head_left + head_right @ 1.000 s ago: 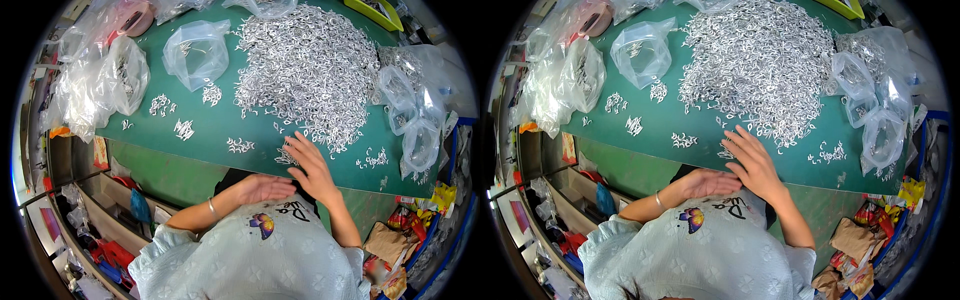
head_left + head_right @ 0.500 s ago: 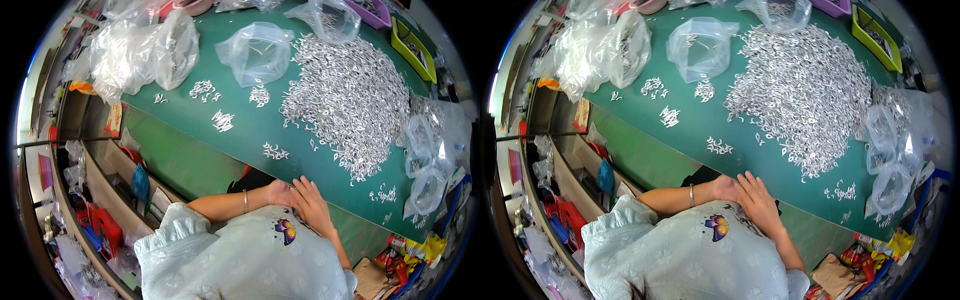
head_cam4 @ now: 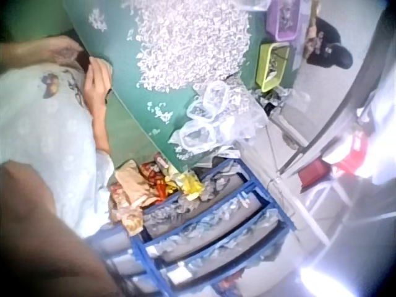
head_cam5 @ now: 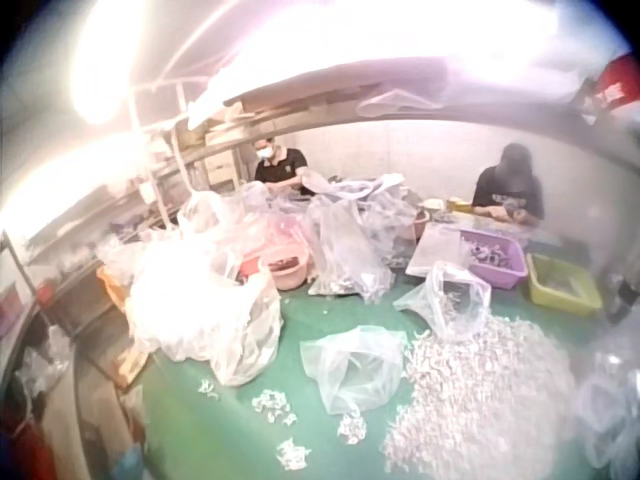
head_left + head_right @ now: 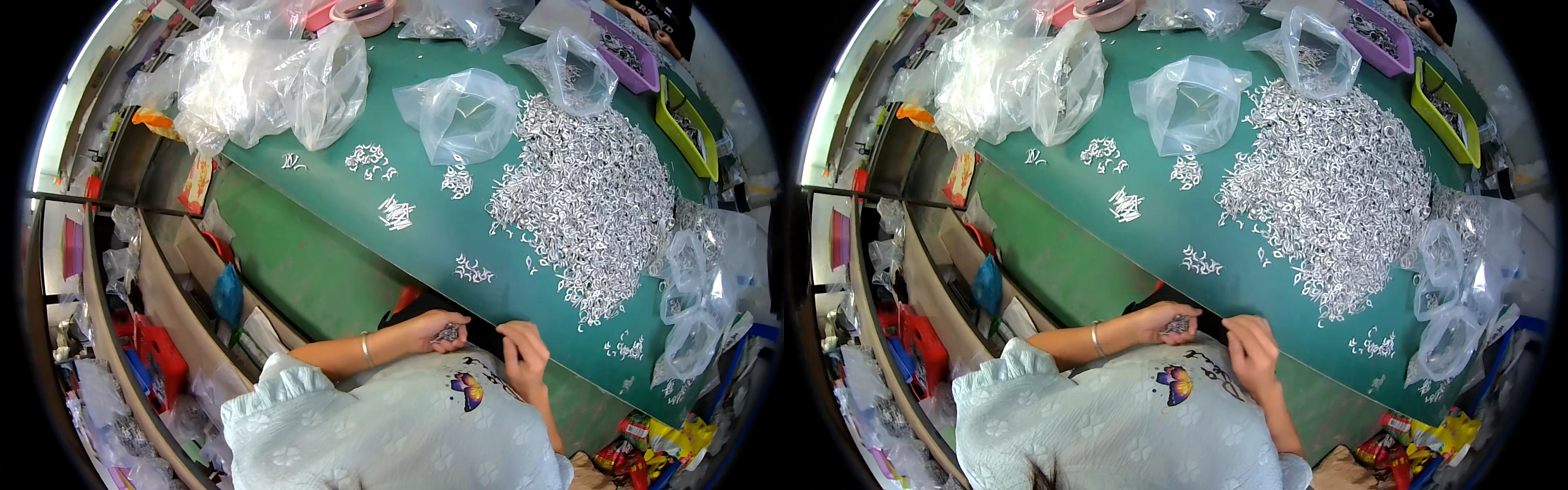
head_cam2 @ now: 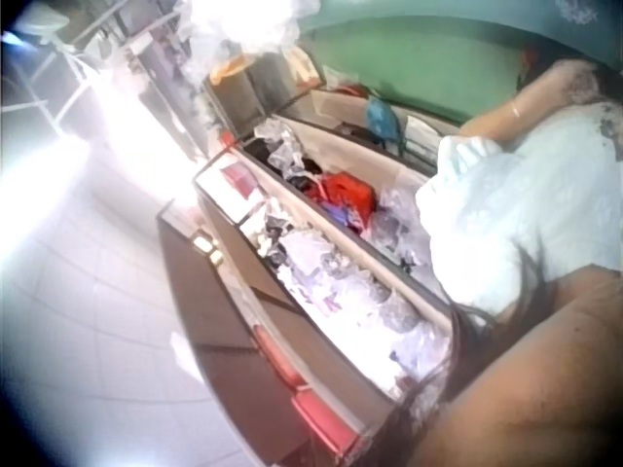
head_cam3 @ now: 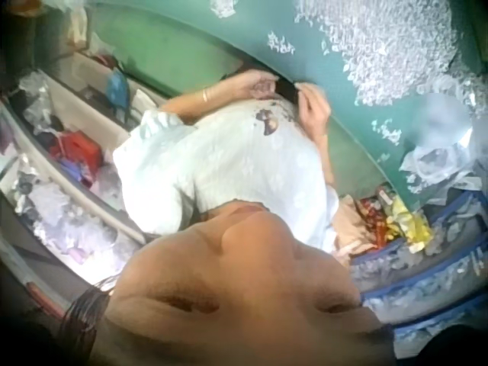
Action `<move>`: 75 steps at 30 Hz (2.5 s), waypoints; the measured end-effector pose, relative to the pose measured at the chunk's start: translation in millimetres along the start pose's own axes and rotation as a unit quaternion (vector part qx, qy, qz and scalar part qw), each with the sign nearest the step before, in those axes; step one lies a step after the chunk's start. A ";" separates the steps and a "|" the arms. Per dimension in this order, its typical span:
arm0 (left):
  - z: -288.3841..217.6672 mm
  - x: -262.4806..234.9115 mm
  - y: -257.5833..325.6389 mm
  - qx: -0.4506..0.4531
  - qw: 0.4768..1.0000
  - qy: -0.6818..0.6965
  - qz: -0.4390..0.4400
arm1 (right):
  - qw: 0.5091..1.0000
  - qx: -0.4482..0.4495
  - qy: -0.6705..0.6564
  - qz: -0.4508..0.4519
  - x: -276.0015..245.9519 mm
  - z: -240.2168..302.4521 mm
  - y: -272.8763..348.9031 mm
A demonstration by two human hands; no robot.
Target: The person sorts small silver metal parts by hand on a green workbench, picking up individual pieces from a large pile and placing specific ones into small plastic bags.
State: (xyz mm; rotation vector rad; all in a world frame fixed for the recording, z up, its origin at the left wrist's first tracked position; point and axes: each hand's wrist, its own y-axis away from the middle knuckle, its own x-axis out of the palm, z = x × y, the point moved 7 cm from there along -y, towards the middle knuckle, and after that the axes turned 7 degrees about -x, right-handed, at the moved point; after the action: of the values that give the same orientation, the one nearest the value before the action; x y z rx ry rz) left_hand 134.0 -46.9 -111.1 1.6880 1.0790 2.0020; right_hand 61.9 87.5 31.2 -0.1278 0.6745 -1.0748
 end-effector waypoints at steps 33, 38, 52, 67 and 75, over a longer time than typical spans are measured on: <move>-167.4 80.5 90.4 0.330 0.887 0.310 0.089 | 0.980 0.094 -0.094 -0.145 -26.9 -44.0 7.2; -168.9 92.2 72.3 0.263 0.916 0.299 0.042 | 0.978 0.102 -0.120 -0.140 -27.8 -46.9 7.5; -398.0 226.7 17.4 0.471 0.852 0.208 0.096 | 0.971 0.107 -0.164 -0.140 -27.5 -54.4 9.7; -219.7 201.6 47.1 0.484 0.535 -0.668 -0.184 | 0.984 0.082 0.058 -0.146 -67.6 -45.6 -2.4; -119.6 139.3 74.5 0.449 0.438 -0.713 -0.313 | 0.946 0.078 0.315 -0.018 -56.8 -50.8 -41.0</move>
State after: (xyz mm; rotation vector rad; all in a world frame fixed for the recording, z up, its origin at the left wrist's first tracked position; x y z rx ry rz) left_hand 2.7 -46.1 37.3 1.8880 1.4751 -0.8827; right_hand -15.4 126.6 33.2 0.3602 1.1577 -1.2065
